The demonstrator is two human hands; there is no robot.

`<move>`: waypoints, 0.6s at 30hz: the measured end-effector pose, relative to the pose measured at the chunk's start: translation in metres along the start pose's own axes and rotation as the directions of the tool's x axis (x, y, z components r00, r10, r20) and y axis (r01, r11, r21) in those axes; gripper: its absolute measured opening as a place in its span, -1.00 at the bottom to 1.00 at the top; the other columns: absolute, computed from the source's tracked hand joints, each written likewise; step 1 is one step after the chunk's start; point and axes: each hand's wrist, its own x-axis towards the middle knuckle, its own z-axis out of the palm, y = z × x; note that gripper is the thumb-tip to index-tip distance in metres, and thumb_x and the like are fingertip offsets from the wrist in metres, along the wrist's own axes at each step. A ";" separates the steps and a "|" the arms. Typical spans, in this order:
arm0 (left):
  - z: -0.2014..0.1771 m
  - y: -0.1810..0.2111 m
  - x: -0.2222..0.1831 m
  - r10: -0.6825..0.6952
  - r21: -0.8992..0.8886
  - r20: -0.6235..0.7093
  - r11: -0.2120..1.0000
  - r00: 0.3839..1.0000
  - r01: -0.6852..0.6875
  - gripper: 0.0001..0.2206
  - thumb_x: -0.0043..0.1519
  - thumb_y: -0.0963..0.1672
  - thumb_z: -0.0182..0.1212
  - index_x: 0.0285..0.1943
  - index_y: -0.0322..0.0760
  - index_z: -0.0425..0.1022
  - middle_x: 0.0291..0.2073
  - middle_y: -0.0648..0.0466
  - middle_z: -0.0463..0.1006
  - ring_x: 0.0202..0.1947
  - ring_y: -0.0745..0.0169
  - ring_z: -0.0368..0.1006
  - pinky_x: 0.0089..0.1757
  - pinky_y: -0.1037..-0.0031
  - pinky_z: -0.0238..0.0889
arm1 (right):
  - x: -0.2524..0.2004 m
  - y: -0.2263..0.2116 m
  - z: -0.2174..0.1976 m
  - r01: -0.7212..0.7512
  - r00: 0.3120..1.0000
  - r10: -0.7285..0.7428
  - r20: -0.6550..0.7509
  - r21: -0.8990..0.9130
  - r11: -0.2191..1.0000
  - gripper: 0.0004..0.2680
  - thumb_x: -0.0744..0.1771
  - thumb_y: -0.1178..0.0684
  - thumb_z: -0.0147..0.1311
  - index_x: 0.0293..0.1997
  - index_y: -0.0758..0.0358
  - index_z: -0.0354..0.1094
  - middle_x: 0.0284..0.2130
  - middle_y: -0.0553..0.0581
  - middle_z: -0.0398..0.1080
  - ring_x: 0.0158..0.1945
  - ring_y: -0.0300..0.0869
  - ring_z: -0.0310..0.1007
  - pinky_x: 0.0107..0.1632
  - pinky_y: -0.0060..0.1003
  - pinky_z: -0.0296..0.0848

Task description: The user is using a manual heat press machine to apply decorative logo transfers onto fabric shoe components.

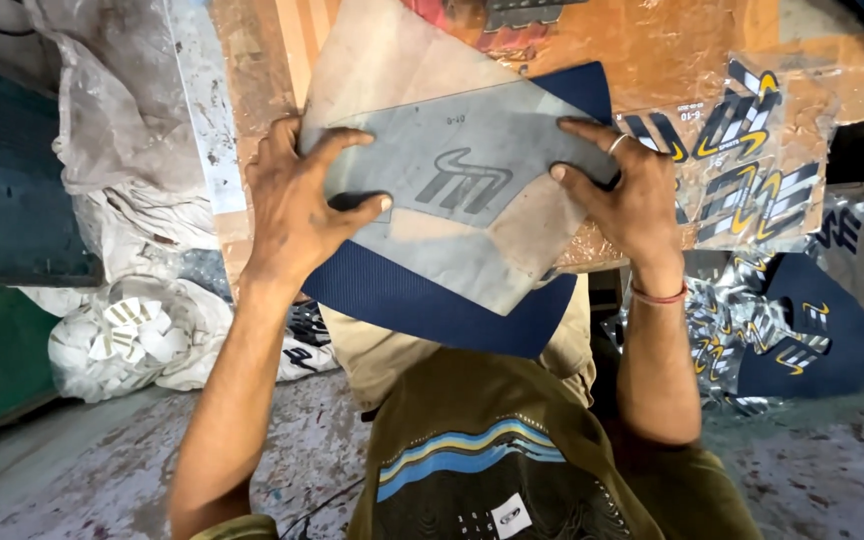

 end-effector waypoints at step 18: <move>0.005 0.002 0.011 -0.066 -0.069 0.001 0.995 0.998 0.066 -0.37 -0.12 0.01 0.62 0.14 -0.11 0.47 -0.07 -0.17 0.37 0.08 -0.27 0.29 0.01 0.03 0.15 | 0.008 0.004 -0.001 0.043 0.997 -0.045 -0.067 -0.031 0.999 -0.73 0.31 0.10 0.30 0.15 0.10 0.52 -0.17 0.29 0.54 -0.26 0.06 0.51 -0.17 -0.19 0.45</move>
